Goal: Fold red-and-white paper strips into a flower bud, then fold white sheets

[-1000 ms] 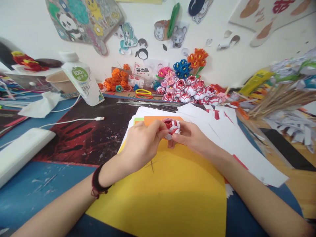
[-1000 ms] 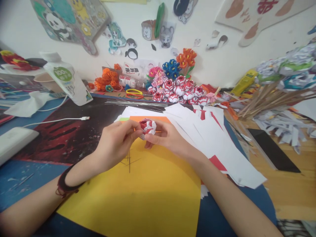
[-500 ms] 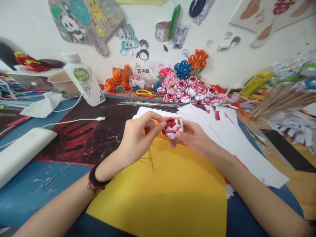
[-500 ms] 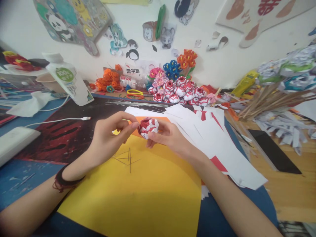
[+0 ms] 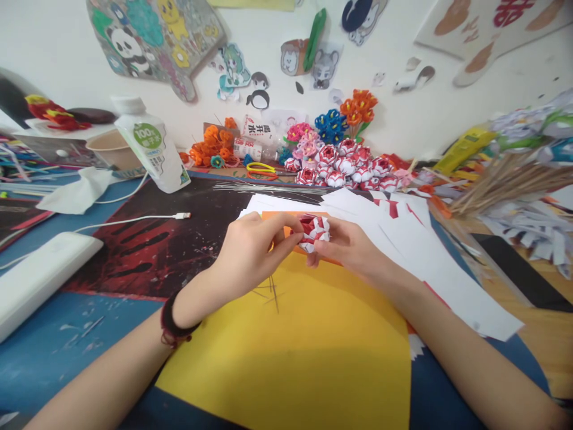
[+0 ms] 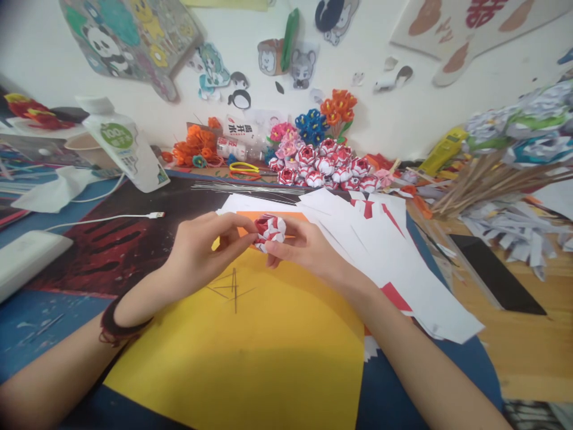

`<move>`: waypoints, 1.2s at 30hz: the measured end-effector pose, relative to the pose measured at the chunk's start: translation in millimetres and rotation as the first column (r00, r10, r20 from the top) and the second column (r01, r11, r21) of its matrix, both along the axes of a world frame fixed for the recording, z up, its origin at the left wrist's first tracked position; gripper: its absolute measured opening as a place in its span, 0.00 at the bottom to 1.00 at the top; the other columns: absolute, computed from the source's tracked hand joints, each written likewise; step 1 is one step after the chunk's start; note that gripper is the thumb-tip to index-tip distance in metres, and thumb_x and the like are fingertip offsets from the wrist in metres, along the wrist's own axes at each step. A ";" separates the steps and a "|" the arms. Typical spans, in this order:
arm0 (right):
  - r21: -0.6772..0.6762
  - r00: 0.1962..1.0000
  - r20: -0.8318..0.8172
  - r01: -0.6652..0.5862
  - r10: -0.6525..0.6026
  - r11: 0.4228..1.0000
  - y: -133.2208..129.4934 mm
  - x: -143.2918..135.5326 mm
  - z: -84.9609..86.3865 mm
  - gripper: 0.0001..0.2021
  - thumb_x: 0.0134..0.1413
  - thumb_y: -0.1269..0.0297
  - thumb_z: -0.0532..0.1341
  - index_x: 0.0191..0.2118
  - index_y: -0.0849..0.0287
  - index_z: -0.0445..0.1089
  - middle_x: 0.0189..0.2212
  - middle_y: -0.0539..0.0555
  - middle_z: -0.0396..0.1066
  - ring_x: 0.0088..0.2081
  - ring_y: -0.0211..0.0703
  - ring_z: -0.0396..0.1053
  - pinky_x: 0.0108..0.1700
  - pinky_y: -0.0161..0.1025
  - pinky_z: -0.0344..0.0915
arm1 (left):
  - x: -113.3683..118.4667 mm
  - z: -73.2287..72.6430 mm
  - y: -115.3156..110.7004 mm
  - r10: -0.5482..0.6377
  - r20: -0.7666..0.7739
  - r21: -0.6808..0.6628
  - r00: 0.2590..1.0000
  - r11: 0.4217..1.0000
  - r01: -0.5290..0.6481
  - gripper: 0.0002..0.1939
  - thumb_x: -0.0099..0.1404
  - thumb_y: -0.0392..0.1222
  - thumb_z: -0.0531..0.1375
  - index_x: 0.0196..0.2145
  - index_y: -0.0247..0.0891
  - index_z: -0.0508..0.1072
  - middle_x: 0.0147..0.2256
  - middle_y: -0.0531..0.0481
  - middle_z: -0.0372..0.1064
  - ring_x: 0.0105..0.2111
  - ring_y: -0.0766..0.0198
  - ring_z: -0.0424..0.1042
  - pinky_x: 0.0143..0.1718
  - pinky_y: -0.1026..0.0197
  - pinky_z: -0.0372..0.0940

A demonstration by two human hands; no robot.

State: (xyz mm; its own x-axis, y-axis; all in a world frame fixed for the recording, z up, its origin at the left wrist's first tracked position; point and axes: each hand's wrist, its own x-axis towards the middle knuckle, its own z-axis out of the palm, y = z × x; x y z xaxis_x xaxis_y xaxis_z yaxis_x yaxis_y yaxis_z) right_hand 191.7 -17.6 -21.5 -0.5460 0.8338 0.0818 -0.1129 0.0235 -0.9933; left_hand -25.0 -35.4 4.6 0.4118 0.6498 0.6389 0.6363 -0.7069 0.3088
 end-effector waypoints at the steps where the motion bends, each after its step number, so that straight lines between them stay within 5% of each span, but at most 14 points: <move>1: -0.004 1.000 0.008 0.012 -0.012 1.000 -0.3 -0.4 0.9 0.23 0.56 0.58 0.70 0.55 0.59 0.69 0.36 0.52 0.75 0.32 0.39 0.74 0.37 0.39 0.74 | -0.8 -0.8 1.1 0.006 -0.036 0.066 0.999 0.998 -0.004 0.03 0.70 0.39 0.61 0.36 0.39 0.74 0.20 0.60 0.66 0.20 0.71 0.62 0.29 0.66 0.57; 5: -0.021 0.999 0.025 0.037 -0.036 0.999 -1.6 -1.5 3.9 0.24 0.55 0.58 0.71 0.56 0.58 0.69 0.38 0.52 0.74 0.31 0.38 0.74 0.37 0.39 0.74 | -2.7 -3.2 4.6 0.015 -0.129 0.246 0.991 0.969 0.018 0.05 0.71 0.41 0.60 0.38 0.39 0.75 0.20 0.59 0.68 0.19 0.70 0.61 0.29 0.64 0.57; 14: 0.010 0.998 0.050 0.030 -0.030 1.000 -1.0 -3.7 4.4 0.20 0.54 0.62 0.71 0.52 0.58 0.71 0.37 0.51 0.75 0.31 0.37 0.74 0.36 0.36 0.73 | -1.4 -5.0 3.7 0.030 -0.209 0.315 0.978 0.948 0.038 0.03 0.68 0.36 0.59 0.35 0.37 0.72 0.19 0.60 0.68 0.17 0.71 0.63 0.28 0.63 0.57; 20: 0.025 0.999 0.054 0.002 -0.003 1.000 1.1 -2.4 -1.5 0.18 0.55 0.60 0.70 0.50 0.58 0.73 0.36 0.52 0.75 0.32 0.38 0.74 0.36 0.38 0.74 | 0.2 -7.9 3.3 0.103 -0.278 0.463 0.955 0.885 0.040 0.04 0.66 0.34 0.58 0.32 0.38 0.70 0.16 0.61 0.63 0.16 0.70 0.60 0.26 0.62 0.55; 30: -0.002 0.998 0.042 0.036 -0.036 0.999 -1.7 -1.5 3.0 0.21 0.56 0.57 0.70 0.53 0.58 0.72 0.34 0.53 0.75 0.32 0.40 0.74 0.37 0.40 0.74 | -3.1 -12.3 3.0 0.137 -0.322 0.440 0.937 0.898 0.020 0.03 0.72 0.36 0.56 0.37 0.38 0.68 0.18 0.59 0.65 0.17 0.70 0.61 0.26 0.60 0.52; 36: 0.006 1.000 0.016 -0.005 0.005 1.000 -1.0 0.4 -2.0 0.19 0.58 0.56 0.68 0.52 0.58 0.72 0.34 0.53 0.75 0.32 0.40 0.74 0.37 0.39 0.74 | 1.0 -3.4 -2.0 0.214 -0.418 0.532 0.883 0.845 0.048 0.07 0.71 0.32 0.53 0.42 0.35 0.70 0.18 0.58 0.63 0.17 0.68 0.57 0.24 0.60 0.50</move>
State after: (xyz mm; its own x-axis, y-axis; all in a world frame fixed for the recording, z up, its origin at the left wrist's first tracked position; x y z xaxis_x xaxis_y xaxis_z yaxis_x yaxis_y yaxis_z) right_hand 192.0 -18.6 -23.5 -0.5516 0.8304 0.0781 -0.0975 0.0288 -0.9948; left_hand -24.1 -37.3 1.2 0.6930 0.3242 0.6439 0.6724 -0.6128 -0.4151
